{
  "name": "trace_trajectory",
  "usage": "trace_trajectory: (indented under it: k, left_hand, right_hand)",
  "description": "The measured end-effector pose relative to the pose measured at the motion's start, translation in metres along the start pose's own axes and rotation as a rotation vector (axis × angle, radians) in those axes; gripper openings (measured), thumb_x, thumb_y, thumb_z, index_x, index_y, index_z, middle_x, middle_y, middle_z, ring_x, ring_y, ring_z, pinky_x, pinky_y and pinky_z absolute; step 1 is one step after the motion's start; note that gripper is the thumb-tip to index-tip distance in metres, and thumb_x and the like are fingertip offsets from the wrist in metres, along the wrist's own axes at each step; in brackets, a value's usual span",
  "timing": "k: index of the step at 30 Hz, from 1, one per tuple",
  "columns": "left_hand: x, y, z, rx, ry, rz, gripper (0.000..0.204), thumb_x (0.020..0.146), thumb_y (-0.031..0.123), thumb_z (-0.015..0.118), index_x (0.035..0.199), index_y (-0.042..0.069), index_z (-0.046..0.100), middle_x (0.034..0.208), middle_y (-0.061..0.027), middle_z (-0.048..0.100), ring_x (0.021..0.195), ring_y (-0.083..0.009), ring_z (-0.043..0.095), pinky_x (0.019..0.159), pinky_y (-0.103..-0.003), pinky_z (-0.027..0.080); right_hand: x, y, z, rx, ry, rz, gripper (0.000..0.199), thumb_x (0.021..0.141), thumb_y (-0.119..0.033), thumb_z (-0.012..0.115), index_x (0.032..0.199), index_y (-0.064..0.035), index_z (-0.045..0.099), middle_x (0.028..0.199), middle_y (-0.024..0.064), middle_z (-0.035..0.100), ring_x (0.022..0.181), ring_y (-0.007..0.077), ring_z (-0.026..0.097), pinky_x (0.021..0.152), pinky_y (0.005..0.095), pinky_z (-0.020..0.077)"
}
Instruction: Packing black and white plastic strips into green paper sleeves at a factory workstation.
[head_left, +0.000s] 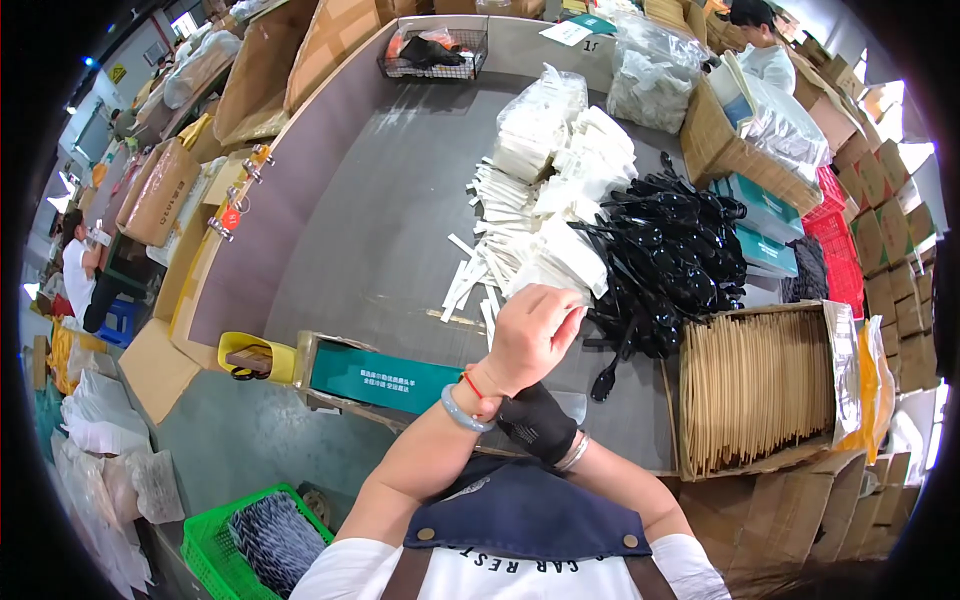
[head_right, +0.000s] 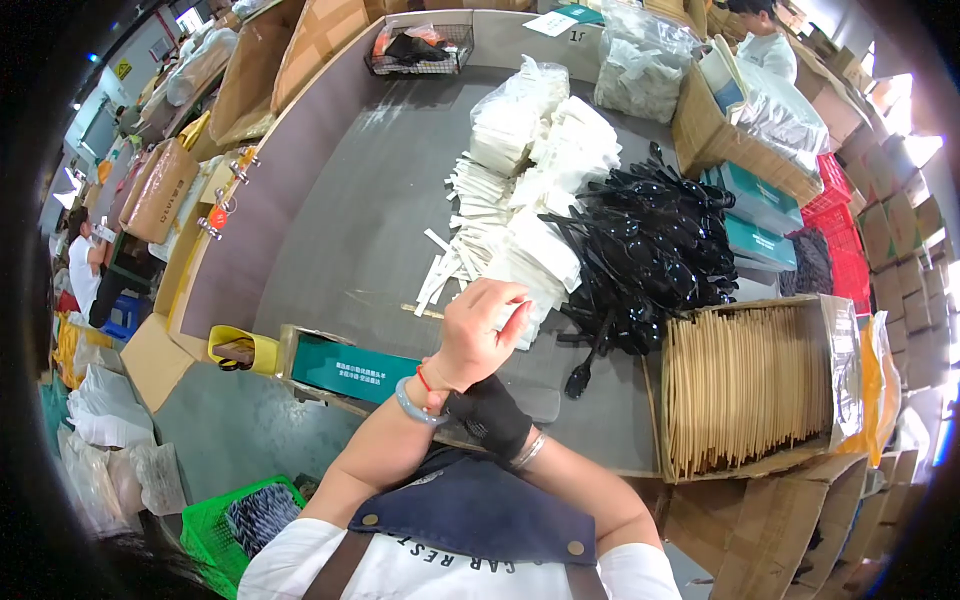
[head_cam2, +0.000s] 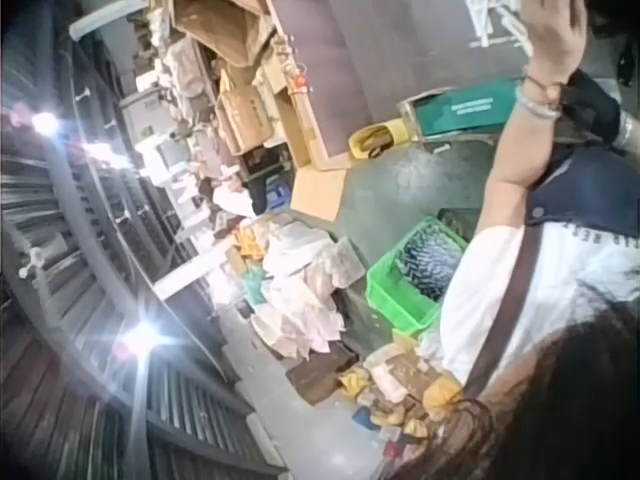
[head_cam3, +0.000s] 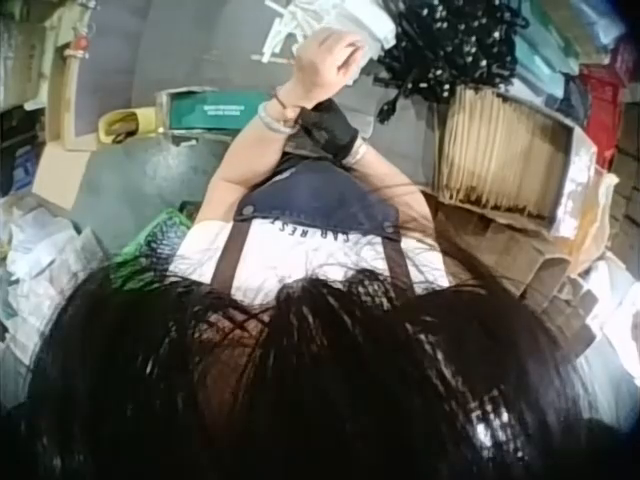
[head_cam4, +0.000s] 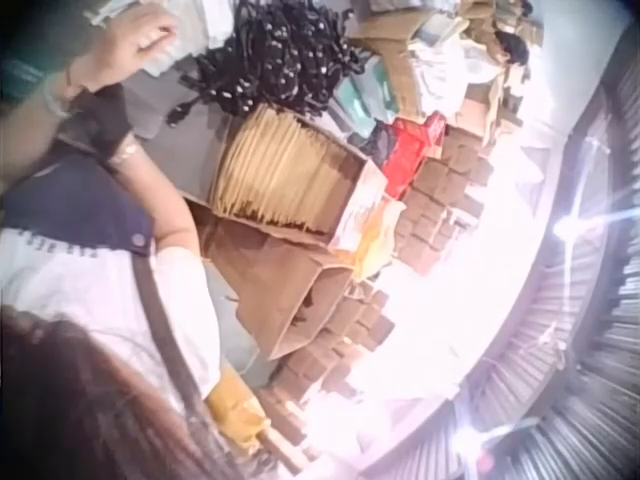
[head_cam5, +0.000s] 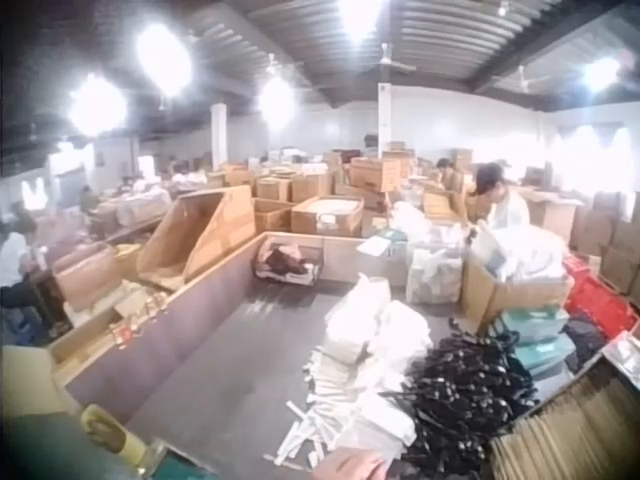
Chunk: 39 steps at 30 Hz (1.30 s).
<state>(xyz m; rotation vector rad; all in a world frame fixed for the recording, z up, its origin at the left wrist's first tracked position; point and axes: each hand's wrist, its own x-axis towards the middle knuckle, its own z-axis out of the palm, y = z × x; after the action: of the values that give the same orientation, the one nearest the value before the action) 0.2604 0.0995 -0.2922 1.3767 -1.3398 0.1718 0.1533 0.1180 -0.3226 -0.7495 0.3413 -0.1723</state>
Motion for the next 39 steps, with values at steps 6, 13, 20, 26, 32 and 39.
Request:
trace_trajectory:
  k: [6,13,20,26,32,39]
  left_hand:
    - [0.000,0.028,0.003,-0.448,0.027,-0.443,0.013,0.086,0.006,0.069,0.096,0.001,0.063,0.082,-0.0058,0.065,0.072,-0.0113,0.064,0.064,-0.024,0.051]
    - [-0.004,0.031,-0.025,-0.283,-0.276,-0.258,0.008,0.093,0.006,0.060,0.100,0.003,0.063,0.084,-0.0079,0.064,0.078,-0.0167,0.064,0.075,-0.029,0.050]
    - [-0.048,0.026,-0.018,-1.228,-0.026,-1.307,0.005,0.077,0.011,0.060,0.078,0.014,0.056,0.081,-0.0016,0.057,0.086,-0.0208,0.057,0.083,-0.034,0.044]
    - [-0.053,0.014,-0.012,-0.984,-0.083,-1.121,0.005,0.078,0.012,0.060,0.080,0.013,0.056,0.082,-0.0028,0.057,0.086,-0.0221,0.058,0.081,-0.035,0.045]
    - [-0.055,0.005,-0.014,-0.603,-0.065,-0.919,0.006,0.078,0.013,0.060,0.083,0.012,0.056,0.083,-0.0042,0.059,0.086,-0.0237,0.058,0.080,-0.036,0.046]
    - [-0.068,-0.006,0.011,-0.248,-0.128,-0.740,0.008,0.079,0.015,0.060,0.086,0.012,0.057,0.084,-0.0059,0.060,0.086,-0.0256,0.060,0.079,-0.038,0.047]
  right_hand:
    - [-0.003,0.001,-0.008,-0.022,-0.207,0.019,0.077,0.074,-0.028,0.084,0.134,0.0003,0.046,0.122,0.0063,0.057,0.107,0.0119,0.055,0.092,0.0278,0.0454]
    - [-0.037,-0.047,-0.028,-0.869,0.041,0.009,0.032,0.082,-0.020,0.076,0.106,-0.0002,0.068,0.090,0.0093,0.071,0.089,0.0118,0.064,0.082,0.0283,0.0498]
    - [-0.023,-0.099,0.038,-1.480,-0.021,-0.683,0.013,0.075,-0.011,0.070,0.088,-0.0068,0.070,0.081,0.0120,0.066,0.077,0.0326,0.061,0.068,0.0394,0.0491]
    - [0.018,-0.072,0.040,-1.759,-0.297,-0.342,0.016,0.080,-0.026,0.068,0.087,-0.0115,0.072,0.082,0.0096,0.067,0.080,0.0296,0.064,0.071,0.0390,0.0502]
    - [0.028,-0.034,0.034,-1.639,-0.306,-0.499,0.010,0.073,-0.020,0.065,0.078,-0.0127,0.070,0.080,0.0105,0.065,0.078,0.0293,0.062,0.070,0.0421,0.0457]
    - [0.039,-0.040,0.039,-1.739,-0.314,-0.336,0.006,0.073,-0.013,0.061,0.074,-0.0070,0.063,0.079,0.0137,0.062,0.082,0.0312,0.061,0.073,0.0415,0.0462]
